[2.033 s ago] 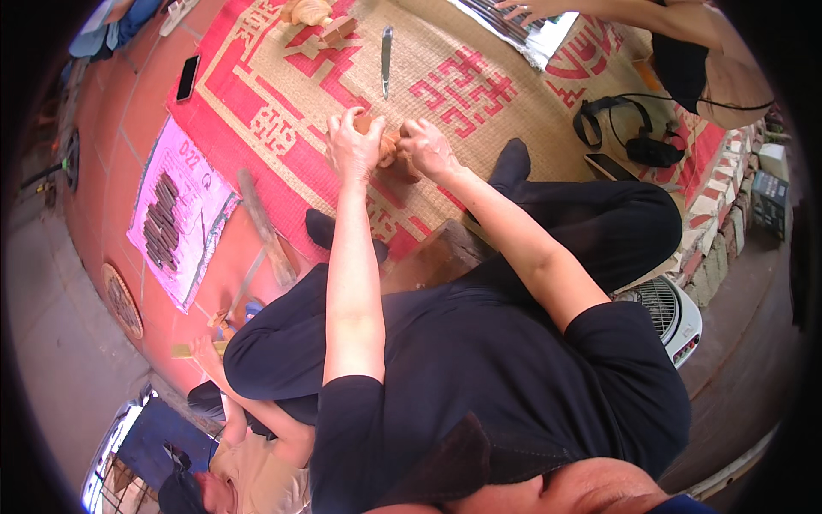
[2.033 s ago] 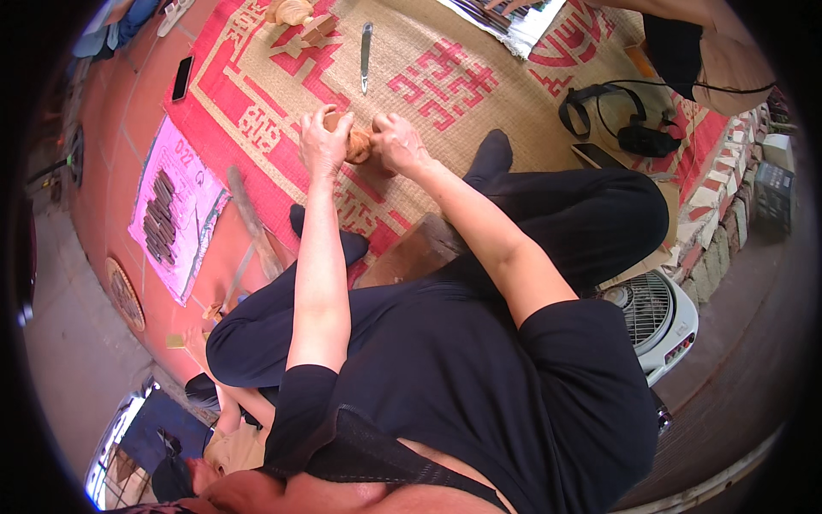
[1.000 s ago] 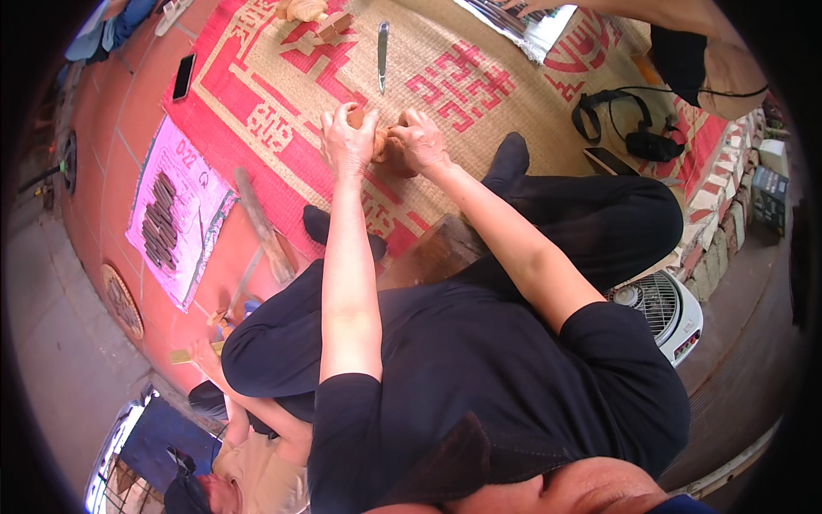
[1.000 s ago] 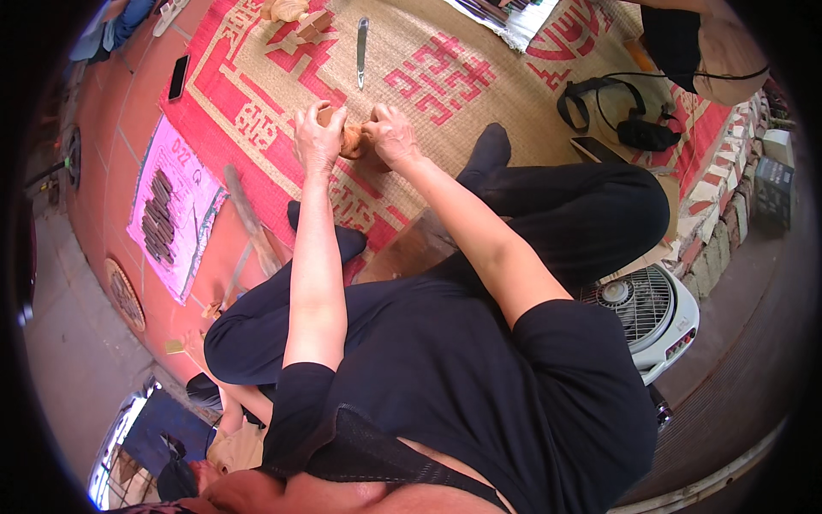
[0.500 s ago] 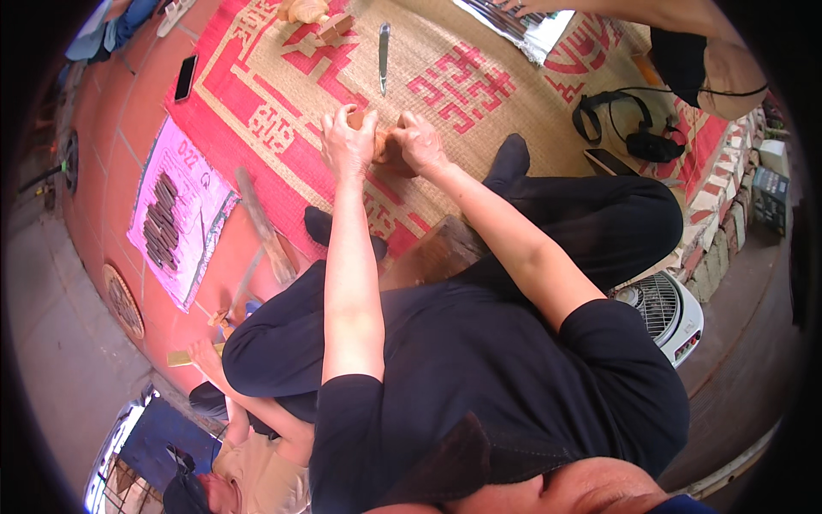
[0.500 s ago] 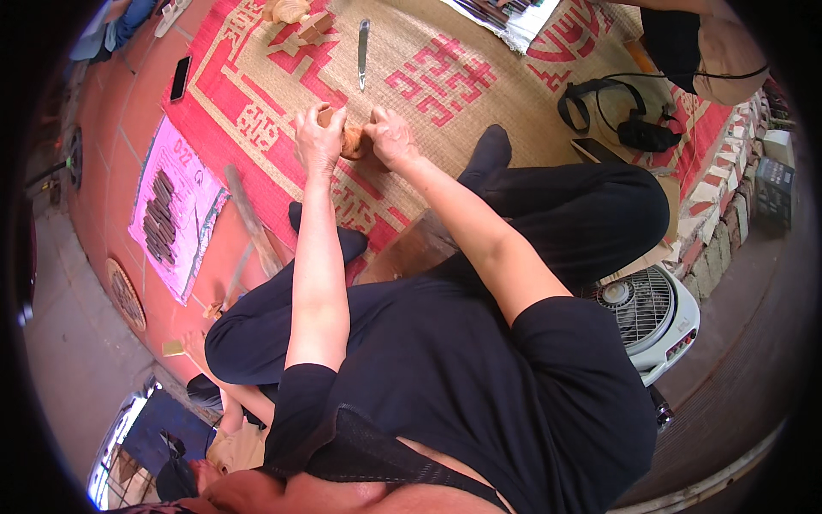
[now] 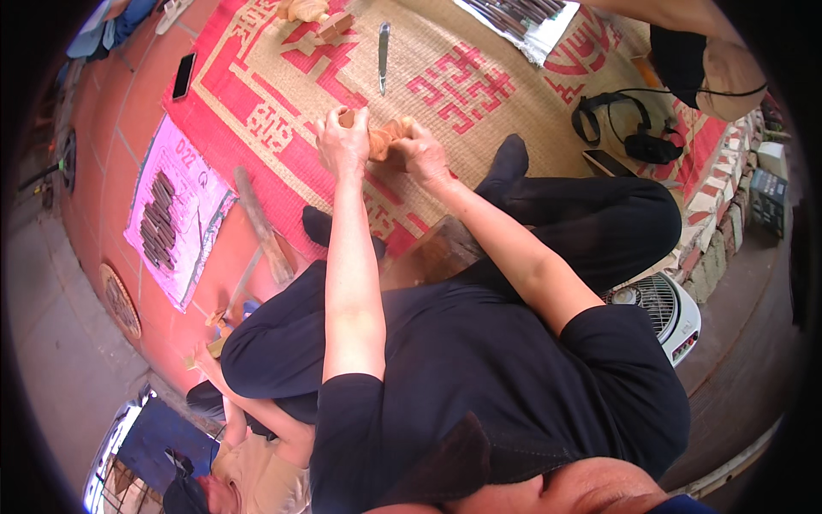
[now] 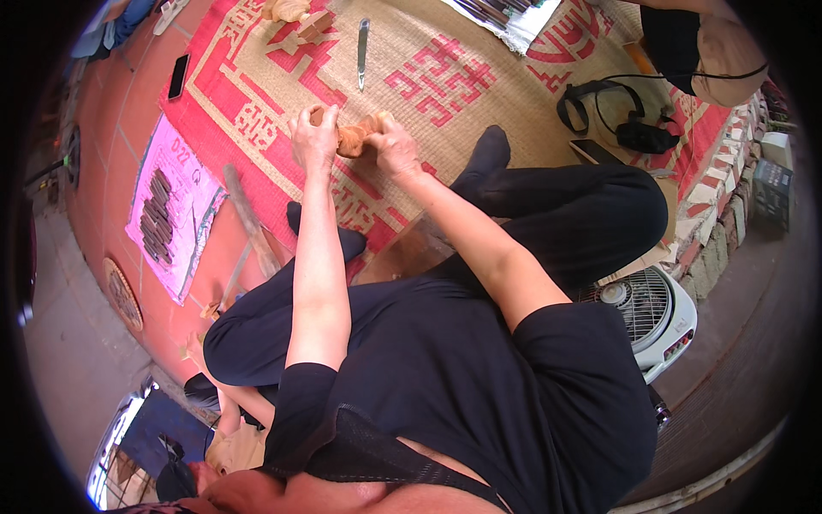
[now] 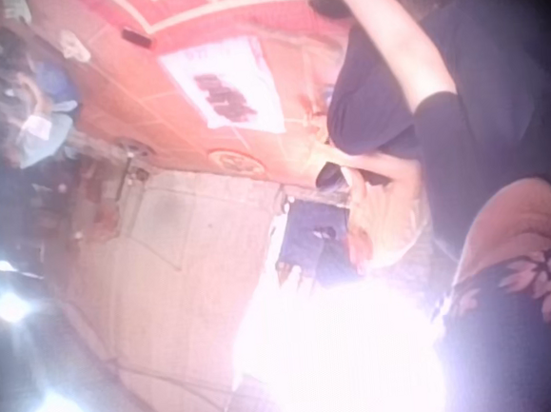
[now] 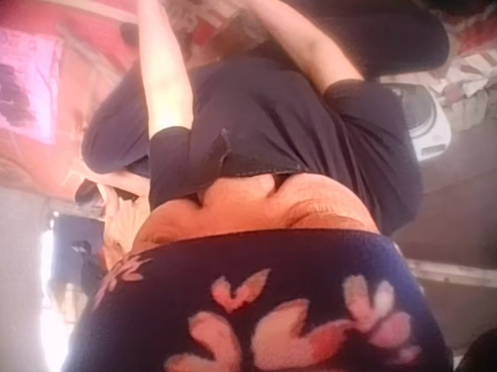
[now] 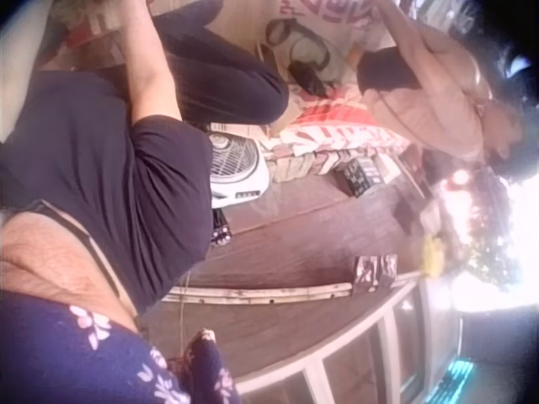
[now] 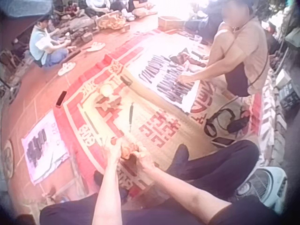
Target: The person sits on a mat and carves a small wooden object using a knife. They hold the wood in one hand and use the knife to shape it, occasionally rotating the piece to work on different sides.
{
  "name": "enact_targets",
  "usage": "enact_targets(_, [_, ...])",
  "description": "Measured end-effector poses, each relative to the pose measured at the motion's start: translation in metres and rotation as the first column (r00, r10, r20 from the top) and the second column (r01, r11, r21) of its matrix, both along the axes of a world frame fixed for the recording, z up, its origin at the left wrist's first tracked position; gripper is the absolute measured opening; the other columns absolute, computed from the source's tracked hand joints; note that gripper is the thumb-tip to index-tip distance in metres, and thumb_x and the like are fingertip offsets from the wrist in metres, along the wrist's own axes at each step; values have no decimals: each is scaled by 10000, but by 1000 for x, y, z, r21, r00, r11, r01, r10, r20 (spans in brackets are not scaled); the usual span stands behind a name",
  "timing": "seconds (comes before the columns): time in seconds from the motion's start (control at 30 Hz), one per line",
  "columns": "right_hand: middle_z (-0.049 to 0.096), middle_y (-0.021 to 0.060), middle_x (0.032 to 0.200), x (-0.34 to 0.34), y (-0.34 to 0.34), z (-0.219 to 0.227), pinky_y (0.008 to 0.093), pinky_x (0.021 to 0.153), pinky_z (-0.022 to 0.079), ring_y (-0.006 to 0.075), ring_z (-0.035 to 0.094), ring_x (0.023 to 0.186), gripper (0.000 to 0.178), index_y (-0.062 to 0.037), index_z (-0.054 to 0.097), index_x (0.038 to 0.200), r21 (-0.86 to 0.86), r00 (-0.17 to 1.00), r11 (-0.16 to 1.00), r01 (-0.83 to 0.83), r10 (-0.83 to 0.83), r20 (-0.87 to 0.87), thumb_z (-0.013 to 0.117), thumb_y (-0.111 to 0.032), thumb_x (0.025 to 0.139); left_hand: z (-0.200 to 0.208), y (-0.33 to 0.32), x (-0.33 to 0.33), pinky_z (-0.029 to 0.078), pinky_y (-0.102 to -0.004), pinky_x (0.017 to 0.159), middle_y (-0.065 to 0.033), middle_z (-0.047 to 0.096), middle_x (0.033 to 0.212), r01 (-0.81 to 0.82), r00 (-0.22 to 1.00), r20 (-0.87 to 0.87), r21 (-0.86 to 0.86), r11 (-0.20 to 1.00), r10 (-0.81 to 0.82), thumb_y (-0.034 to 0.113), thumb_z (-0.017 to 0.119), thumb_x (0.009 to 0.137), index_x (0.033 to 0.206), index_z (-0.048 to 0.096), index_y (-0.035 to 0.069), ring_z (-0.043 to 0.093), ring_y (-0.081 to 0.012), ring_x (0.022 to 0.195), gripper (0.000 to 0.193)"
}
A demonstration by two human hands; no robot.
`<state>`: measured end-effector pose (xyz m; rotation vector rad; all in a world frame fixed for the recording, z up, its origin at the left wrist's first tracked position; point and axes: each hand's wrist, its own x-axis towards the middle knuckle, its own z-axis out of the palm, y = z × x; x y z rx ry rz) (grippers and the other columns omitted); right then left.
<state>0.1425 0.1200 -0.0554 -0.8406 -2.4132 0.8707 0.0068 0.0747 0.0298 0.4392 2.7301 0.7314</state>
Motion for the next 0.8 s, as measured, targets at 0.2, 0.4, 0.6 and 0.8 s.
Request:
enact_targets(0.2, [530, 94, 849, 1, -11, -5, 384, 714, 479, 276, 576, 866, 167, -125, 690, 860, -79, 993, 991, -108, 112, 46, 595, -57, 740, 1, 7, 9, 460, -442, 874, -109, 537, 1138, 9, 1000, -30, -16, 1000, -10, 465, 628, 746, 1130, 612, 167, 545, -316, 1073, 487])
enact_targets(0.4, [503, 112, 837, -3, 9, 13, 404, 748, 465, 296, 559, 887, 146, -108, 690, 815, -209, 1000, 978, 16, -16, 2, 565, -58, 760, 1, 4, 8, 461, -446, 868, -110, 534, 1118, 8, 1000, -21, 11, 1000, -7, 456, 628, 743, 1122, 614, 158, 546, -329, 1058, 481])
enact_targets(0.6, [519, 112, 850, 4, -4, -1, 383, 754, 471, 277, 563, 915, 153, -95, 671, 831, -341, 981, 930, -140, 175, 77, 557, -35, 749, 1, 6, 12, 468, -445, 855, -107, 538, 1120, 10, 998, -66, -8, 1000, -11, 454, 633, 743, 1120, 619, 163, 554, -325, 1049, 476])
enact_targets(0.8, [544, 67, 837, -5, 7, 5, 341, 711, 484, 230, 585, 828, 147, -96, 682, 856, -319, 997, 948, -17, -8, -77, 580, -31, 772, 0, 4, 9, 469, -442, 854, -103, 542, 1124, -7, 999, -42, -2, 1000, 7, 456, 640, 740, 1121, 618, 168, 557, -324, 1043, 478])
